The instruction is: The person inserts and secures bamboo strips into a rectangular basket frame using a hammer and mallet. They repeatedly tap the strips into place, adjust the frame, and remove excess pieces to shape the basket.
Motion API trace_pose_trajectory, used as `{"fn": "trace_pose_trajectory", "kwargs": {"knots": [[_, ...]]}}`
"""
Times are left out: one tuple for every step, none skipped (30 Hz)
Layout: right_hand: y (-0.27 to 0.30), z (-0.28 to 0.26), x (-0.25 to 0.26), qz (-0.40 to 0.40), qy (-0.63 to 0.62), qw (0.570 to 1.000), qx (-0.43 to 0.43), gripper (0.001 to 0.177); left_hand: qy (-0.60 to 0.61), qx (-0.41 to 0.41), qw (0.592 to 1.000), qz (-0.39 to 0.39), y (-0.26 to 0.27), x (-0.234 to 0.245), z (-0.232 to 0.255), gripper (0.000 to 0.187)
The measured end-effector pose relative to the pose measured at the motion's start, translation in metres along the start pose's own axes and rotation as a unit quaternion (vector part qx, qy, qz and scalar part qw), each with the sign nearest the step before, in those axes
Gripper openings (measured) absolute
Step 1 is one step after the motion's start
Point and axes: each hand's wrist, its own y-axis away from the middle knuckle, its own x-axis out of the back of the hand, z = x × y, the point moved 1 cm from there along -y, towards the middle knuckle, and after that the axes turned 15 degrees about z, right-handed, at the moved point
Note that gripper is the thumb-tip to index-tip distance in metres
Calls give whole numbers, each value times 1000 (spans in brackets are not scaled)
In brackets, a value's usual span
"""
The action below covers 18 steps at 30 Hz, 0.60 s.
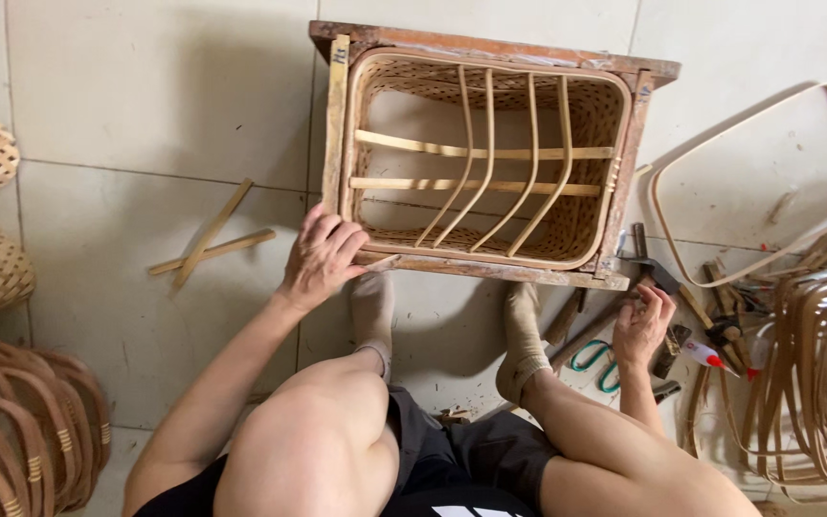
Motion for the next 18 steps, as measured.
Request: {"fn": "trace_pose_trajectory", "kwargs": {"knots": [[2,2,1,7,-10,1000,-1,38,-4,3,1000,-4,0,1,-1,64],[2,5,4,13,-9,1000,-1,36,-8,5,1000,-7,-1,4,0,64],[1,7,4,19,-9,1000,0,34,-14,9,1000,-11,-5,7,1,64],[1,10,5,25,-10,1000,1,32,9,10,999,-38,-13,10,1,62],[0,12,4,28,-3,1000,0,32,31,12,997,-63,-22,15,0,60],[0,14,4,31,3,1000,0,32,53,14,995,-89,-31,20,-2,58],[2,16,5,29,10,1000,0,32,114,10,992,-59,-44,21,-4,67],[2,17,4,27,6,1000,-8,32,174,6,984,-30,-64,13,-9,76],[2,16,2,23,2,1000,-16,31,156,9,988,-10,-84,3,-17,75],[2,15,1,19,-2,1000,-23,31,138,11,990,9,-105,-10,-28,75],[1,13,0,21,6,1000,-15,33,92,13,995,24,-131,-29,-42,78],[2,10,0,23,14,1000,-7,34,46,16,998,39,-155,-46,-54,82],[1,6,-1,30,24,999,-1,36,12,17,999,34,-176,-63,-61,83],[-3,3,-5,18,12,1000,-5,33,-21,18,999,30,-194,-79,-66,85],[-1,1,-6,5,4,1000,-12,30,-51,17,998,22,-204,-92,-66,87],[2,-2,-8,-8,-5,1000,-20,27,-44,31,998,21,-210,-102,-65,84],[6,-4,-11,-31,-49,997,-49,26,-36,49,998,17,-210,-110,-61,82],[12,-7,-16,-53,-93,991,-78,24,-28,67,997,12,-208,-115,-56,81]]}}
